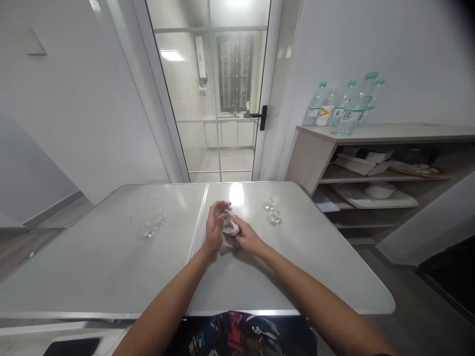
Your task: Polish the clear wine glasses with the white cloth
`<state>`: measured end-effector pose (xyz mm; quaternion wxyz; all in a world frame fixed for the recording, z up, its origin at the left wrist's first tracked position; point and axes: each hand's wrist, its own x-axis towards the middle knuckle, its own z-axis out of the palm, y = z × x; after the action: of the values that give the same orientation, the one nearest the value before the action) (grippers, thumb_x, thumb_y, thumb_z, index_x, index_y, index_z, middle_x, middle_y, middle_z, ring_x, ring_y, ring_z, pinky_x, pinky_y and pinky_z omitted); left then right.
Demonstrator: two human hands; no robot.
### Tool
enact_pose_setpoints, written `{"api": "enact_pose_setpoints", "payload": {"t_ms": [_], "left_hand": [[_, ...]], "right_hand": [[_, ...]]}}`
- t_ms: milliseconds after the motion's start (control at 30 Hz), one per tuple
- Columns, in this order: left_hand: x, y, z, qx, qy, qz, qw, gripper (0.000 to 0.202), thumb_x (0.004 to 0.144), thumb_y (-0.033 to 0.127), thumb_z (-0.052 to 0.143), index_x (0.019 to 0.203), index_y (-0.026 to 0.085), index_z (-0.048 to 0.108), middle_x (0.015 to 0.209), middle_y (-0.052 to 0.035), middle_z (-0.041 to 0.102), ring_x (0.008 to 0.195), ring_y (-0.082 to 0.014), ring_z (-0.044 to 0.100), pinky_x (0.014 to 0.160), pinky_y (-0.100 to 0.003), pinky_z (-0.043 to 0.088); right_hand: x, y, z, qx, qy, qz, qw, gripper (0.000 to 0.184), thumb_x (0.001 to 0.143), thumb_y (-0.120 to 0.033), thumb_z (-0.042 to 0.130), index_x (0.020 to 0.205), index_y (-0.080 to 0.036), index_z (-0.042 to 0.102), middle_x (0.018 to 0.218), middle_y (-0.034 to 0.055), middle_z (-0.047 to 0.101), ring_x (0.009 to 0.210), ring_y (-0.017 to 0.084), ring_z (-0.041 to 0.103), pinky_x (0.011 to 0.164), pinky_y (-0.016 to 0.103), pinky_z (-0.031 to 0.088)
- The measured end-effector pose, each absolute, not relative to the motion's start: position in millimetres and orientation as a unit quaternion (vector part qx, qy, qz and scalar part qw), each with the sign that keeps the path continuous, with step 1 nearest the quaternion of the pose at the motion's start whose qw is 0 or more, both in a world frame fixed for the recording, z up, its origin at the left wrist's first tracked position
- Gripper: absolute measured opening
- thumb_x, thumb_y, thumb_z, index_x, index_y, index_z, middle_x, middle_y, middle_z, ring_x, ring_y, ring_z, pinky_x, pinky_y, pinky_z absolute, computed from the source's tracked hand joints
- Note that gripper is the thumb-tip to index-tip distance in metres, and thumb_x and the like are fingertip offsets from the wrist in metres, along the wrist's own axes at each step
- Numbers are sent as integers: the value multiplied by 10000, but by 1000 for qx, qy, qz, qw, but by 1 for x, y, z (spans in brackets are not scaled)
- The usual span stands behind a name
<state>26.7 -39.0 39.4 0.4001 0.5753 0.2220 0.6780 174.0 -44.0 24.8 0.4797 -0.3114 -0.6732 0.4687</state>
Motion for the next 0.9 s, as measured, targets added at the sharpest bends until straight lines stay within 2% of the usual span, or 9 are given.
{"api": "enact_pose_setpoints", "payload": {"t_ms": [100, 200, 333, 400, 500, 567, 667, 767, 900], "left_hand": [[28, -41, 39, 578, 205, 670, 418, 540, 916, 586, 612, 1285, 192, 599, 1235, -158, 634, 1155, -282, 606, 1064, -461, 445], [27, -37, 38, 529, 194, 681, 467, 514, 940, 594, 568, 1252, 189, 614, 1198, -150, 657, 1095, -261, 638, 1033, -455, 471], [27, -31, 36, 477, 189, 678, 527, 530, 957, 628, 507, 1242, 193, 608, 1189, -150, 676, 1019, -244, 677, 968, -442, 508], [28, -32, 38, 496, 202, 681, 500, 518, 965, 616, 501, 1250, 196, 601, 1216, -152, 665, 1057, -253, 673, 1003, -457, 497], [29, -37, 43, 546, 215, 698, 411, 524, 958, 613, 514, 1282, 206, 579, 1250, -154, 630, 1154, -286, 639, 1082, -515, 459], [29, -40, 46, 566, 214, 710, 360, 558, 932, 629, 549, 1307, 216, 555, 1286, -157, 595, 1223, -311, 603, 1117, -544, 434], [31, -44, 45, 590, 203, 712, 323, 614, 890, 653, 595, 1326, 226, 526, 1305, -163, 573, 1233, -325, 592, 1117, -548, 437], [30, -46, 38, 649, 185, 671, 308, 638, 890, 645, 598, 1359, 224, 498, 1300, -175, 581, 1217, -337, 598, 1077, -555, 460], [28, -46, 29, 715, 175, 615, 283, 631, 899, 603, 614, 1393, 232, 488, 1312, -179, 589, 1243, -348, 585, 1083, -563, 445]], "right_hand": [[173, -47, 25, -339, -707, 404, 471, 213, 764, -155, 585, 916, -201, 727, 915, 22, 689, 885, 205, 590, 869, 330, 468], [173, -45, 24, -325, -641, 502, 481, 144, 765, -205, 632, 882, -187, 715, 808, -1, 664, 781, 179, 573, 796, 305, 463], [169, -42, 19, -332, -477, 629, 517, 255, 753, -364, 733, 918, -171, 705, 829, 23, 689, 760, 179, 594, 758, 301, 472], [169, -40, 17, -355, -444, 592, 571, 246, 737, -364, 755, 883, -174, 697, 825, 22, 684, 769, 176, 595, 754, 291, 472], [176, -34, 18, -376, -388, 479, 692, 246, 768, -363, 733, 946, -200, 683, 878, 15, 681, 824, 175, 600, 778, 279, 475], [180, -32, 20, -384, -351, 461, 719, 301, 772, -393, 733, 1001, -207, 674, 926, 26, 694, 866, 186, 614, 801, 287, 484], [180, -34, 24, -384, -352, 563, 642, 381, 733, -455, 765, 980, -179, 679, 915, 63, 713, 847, 214, 635, 763, 304, 499], [173, -39, 24, -356, -396, 642, 552, 371, 685, -419, 799, 924, -161, 679, 814, 53, 699, 718, 191, 610, 661, 284, 476], [172, -38, 19, -383, -455, 571, 566, 201, 688, -305, 741, 800, -158, 660, 723, 0, 658, 652, 149, 548, 615, 252, 426]]}}
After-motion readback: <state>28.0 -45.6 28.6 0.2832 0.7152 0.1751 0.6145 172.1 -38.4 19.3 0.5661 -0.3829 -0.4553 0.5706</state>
